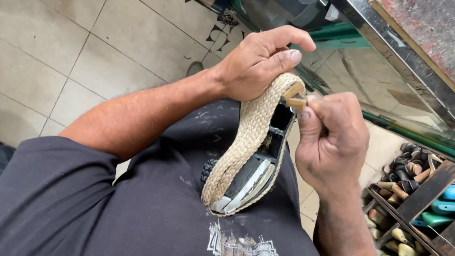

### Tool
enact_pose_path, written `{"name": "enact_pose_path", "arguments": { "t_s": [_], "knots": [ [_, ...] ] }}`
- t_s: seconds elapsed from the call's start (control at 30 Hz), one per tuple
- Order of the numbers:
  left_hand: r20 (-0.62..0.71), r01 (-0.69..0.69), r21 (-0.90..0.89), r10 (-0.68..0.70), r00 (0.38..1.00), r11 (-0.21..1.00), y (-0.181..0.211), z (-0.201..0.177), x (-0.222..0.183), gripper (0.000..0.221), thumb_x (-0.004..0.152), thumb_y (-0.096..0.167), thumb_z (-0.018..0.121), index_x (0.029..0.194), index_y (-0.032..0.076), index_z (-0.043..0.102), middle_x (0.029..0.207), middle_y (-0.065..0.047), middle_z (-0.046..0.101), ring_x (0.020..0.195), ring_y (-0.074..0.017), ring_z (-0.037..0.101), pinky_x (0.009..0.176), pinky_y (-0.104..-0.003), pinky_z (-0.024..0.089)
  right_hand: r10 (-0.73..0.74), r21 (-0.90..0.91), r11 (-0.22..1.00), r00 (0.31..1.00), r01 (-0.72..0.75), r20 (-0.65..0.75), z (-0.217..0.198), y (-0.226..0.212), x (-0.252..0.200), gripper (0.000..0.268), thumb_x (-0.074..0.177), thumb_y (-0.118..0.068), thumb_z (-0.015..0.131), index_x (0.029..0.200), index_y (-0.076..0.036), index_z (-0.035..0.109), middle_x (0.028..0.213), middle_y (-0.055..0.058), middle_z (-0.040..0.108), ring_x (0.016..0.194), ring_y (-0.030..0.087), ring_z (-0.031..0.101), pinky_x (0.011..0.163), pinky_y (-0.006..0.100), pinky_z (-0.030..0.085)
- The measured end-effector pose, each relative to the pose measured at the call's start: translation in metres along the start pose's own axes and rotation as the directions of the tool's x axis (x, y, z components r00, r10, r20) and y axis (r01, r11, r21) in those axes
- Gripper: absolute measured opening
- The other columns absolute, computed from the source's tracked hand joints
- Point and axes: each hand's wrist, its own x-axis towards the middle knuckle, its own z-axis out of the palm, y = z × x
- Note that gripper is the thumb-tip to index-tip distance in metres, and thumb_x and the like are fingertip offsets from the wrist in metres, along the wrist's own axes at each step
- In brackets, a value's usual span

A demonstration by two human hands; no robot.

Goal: Repairing a shoe by trimming material using a template, applying adhesive with a brush, and hammering components together at a workbench.

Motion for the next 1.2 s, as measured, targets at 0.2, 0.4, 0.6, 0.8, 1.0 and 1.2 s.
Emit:
{"name": "enact_pose_path", "arguments": {
  "t_s": [0.2,0.4,0.6,0.8,1.0,1.2],
  "knots": [
    [0.010,0.018,-0.101,-0.017,1.000,0.995,0.000,0.003,0.000,0.019,0.109,0.019,0.052,0.125,0.013,0.060,0.065,0.007,0.048,0.056,-0.0041,0.042,0.051,-0.022,0.038,0.019,-0.077,0.997,0.999,-0.015,0.049,-0.006,-0.001,-0.004,0.011,0.108,-0.011,0.061,0.100,-0.003,0.060,0.092,0.012,0.057,0.077,0.025,0.054,0.062,0.037,0.042],
    [-0.024,0.020,-0.063,-0.021,0.999,0.998,-0.001,-0.002,0.001,0.020,0.109,0.023,0.053,0.125,0.015,0.060,0.068,0.006,0.052,0.057,-0.0040,0.043,0.052,-0.022,0.035,0.029,0.122,0.992,1.000,-0.030,0.009,-0.006,0.012,-0.023,0.024,0.107,-0.018,0.053,0.087,-0.006,0.054,0.083,0.007,0.052,0.075,0.018,0.048,0.062,0.032,0.042],
    [0.036,-0.011,-0.072,0.014,0.999,0.997,0.009,0.006,0.002,0.022,0.110,0.024,0.051,0.128,0.013,0.056,0.066,0.005,0.053,0.055,-0.0040,0.042,0.049,-0.023,0.034,0.103,-0.043,0.993,0.992,-0.106,-0.076,-0.009,0.003,-0.007,0.016,0.108,-0.014,0.061,0.101,-0.001,0.064,0.089,0.013,0.058,0.082,0.025,0.055,0.071,0.038,0.044],
    [0.043,-0.015,-0.114,0.020,0.999,0.993,0.007,0.011,0.001,0.021,0.110,0.019,0.050,0.128,0.011,0.056,0.062,0.006,0.045,0.053,-0.0046,0.037,0.049,-0.023,0.033,0.007,-0.023,1.000,1.000,-0.008,-0.024,-0.011,0.004,-0.009,0.009,0.108,-0.011,0.059,0.105,-0.002,0.062,0.089,0.014,0.056,0.082,0.027,0.055,0.070,0.039,0.044],
    [0.051,0.013,-0.057,-0.011,0.999,0.998,0.007,0.009,-0.001,0.022,0.109,0.020,0.049,0.128,0.012,0.057,0.065,0.008,0.043,0.055,-0.0041,0.037,0.050,-0.023,0.032,-0.039,-0.136,0.990,0.998,0.045,0.048,-0.016,-0.004,0.001,0.016,0.110,-0.017,0.058,0.102,-0.005,0.062,0.091,0.012,0.056,0.071,0.023,0.052,0.058,0.037,0.038],
    [0.044,-0.030,-0.127,0.036,0.998,0.991,-0.001,0.010,-0.006,0.021,0.111,0.020,0.049,0.128,0.010,0.056,0.063,0.007,0.041,0.052,-0.0050,0.036,0.048,-0.023,0.032,-0.083,-0.005,0.997,0.996,0.083,0.018,-0.009,0.005,-0.014,0.019,0.108,-0.019,0.059,0.098,-0.002,0.060,0.087,0.011,0.054,0.072,0.019,0.050,0.056,0.032,0.040]
  ]
}}
